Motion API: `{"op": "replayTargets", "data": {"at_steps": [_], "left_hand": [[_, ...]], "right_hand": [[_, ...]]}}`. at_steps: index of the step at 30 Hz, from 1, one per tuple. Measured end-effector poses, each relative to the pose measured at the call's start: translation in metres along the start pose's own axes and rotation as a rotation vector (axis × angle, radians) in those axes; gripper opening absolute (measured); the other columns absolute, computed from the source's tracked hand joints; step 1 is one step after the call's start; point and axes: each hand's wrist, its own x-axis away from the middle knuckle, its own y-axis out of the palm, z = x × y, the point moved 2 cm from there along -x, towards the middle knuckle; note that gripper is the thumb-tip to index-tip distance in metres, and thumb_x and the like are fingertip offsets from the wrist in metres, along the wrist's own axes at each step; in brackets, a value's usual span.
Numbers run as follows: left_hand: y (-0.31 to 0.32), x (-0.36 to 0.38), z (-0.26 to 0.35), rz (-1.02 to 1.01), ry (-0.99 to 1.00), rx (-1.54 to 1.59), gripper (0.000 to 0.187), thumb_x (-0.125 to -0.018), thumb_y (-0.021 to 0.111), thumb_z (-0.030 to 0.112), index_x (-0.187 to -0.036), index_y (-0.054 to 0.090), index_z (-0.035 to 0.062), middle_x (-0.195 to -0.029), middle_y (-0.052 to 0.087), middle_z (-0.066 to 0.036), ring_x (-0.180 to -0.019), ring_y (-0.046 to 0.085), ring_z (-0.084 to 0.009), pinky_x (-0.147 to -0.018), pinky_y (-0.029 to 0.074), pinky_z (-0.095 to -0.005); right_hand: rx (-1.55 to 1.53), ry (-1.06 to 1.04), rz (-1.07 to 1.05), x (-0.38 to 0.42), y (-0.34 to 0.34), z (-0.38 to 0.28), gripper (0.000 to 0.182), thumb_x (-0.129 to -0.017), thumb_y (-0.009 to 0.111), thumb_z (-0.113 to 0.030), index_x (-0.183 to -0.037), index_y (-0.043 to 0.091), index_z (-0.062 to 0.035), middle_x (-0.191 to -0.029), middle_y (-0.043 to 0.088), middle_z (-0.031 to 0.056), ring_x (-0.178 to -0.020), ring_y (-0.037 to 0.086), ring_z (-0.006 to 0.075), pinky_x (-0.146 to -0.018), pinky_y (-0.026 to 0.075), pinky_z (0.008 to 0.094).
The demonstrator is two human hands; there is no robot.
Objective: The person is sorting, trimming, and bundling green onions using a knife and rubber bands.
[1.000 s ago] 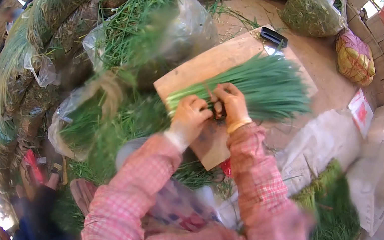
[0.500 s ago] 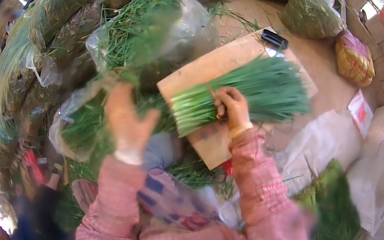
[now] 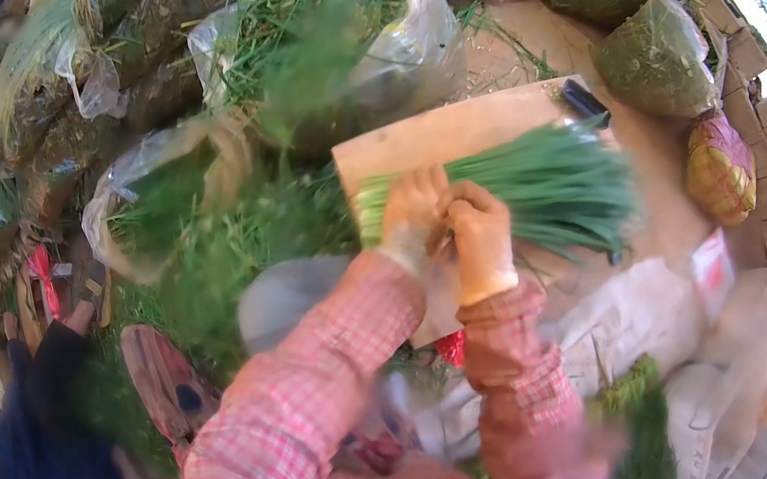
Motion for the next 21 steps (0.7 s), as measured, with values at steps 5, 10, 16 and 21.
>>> {"op": "replayTargets", "data": {"at_steps": [5, 10, 16, 21], "left_hand": [[0.021, -0.006, -0.006, 0.061, -0.009, 0.006, 0.033, -0.07, 0.054, 0.016, -0.1, 0.049, 0.0015, -0.083, 0.052, -0.01, -0.077, 0.052, -0.0239, -0.067, 0.042, -0.0328], [0.004, -0.014, -0.009, -0.077, 0.017, 0.09, 0.055, -0.057, 0.071, 0.024, -0.103, 0.049, 0.0009, -0.087, 0.053, -0.011, -0.082, 0.053, -0.0245, -0.069, 0.043, -0.0346], [-0.015, -0.032, -0.02, -0.366, -0.046, 0.312, 0.057, -0.053, 0.075, 0.027, -0.099, 0.052, 0.0024, -0.09, 0.057, -0.012, -0.088, 0.055, -0.0254, -0.075, 0.044, -0.0343], [0.017, -0.029, -0.015, -0.25, -0.041, 0.22, 0.025, -0.072, 0.057, 0.018, -0.094, 0.055, 0.0051, -0.091, 0.057, -0.01, -0.087, 0.055, -0.0237, -0.074, 0.043, -0.0346]], "right_hand": [[0.002, 0.169, 0.193, 0.08, -0.02, 0.051, 0.015, -0.074, 0.043, 0.003, -0.073, 0.056, -0.0048, -0.062, 0.048, -0.0014, -0.048, 0.037, 0.0056, -0.043, 0.029, 0.0201], [-0.074, 0.15, 0.115, 0.061, -0.014, 0.013, 0.012, -0.077, 0.045, 0.0, -0.073, 0.055, -0.0054, -0.057, 0.041, -0.0061, -0.045, 0.032, 0.0024, -0.041, 0.021, 0.0184], [-0.022, 0.225, 0.04, 0.017, 0.004, -0.034, 0.014, -0.078, 0.043, -0.003, -0.068, 0.053, -0.0037, -0.052, 0.039, -0.0051, -0.04, 0.031, 0.0042, -0.038, 0.021, 0.019], [-0.027, 0.328, 0.374, 0.059, -0.046, 0.096, 0.009, -0.077, 0.05, -0.004, -0.07, 0.056, -0.0071, -0.063, 0.047, -0.0023, -0.05, 0.041, 0.0097, -0.047, 0.036, 0.021]]}}
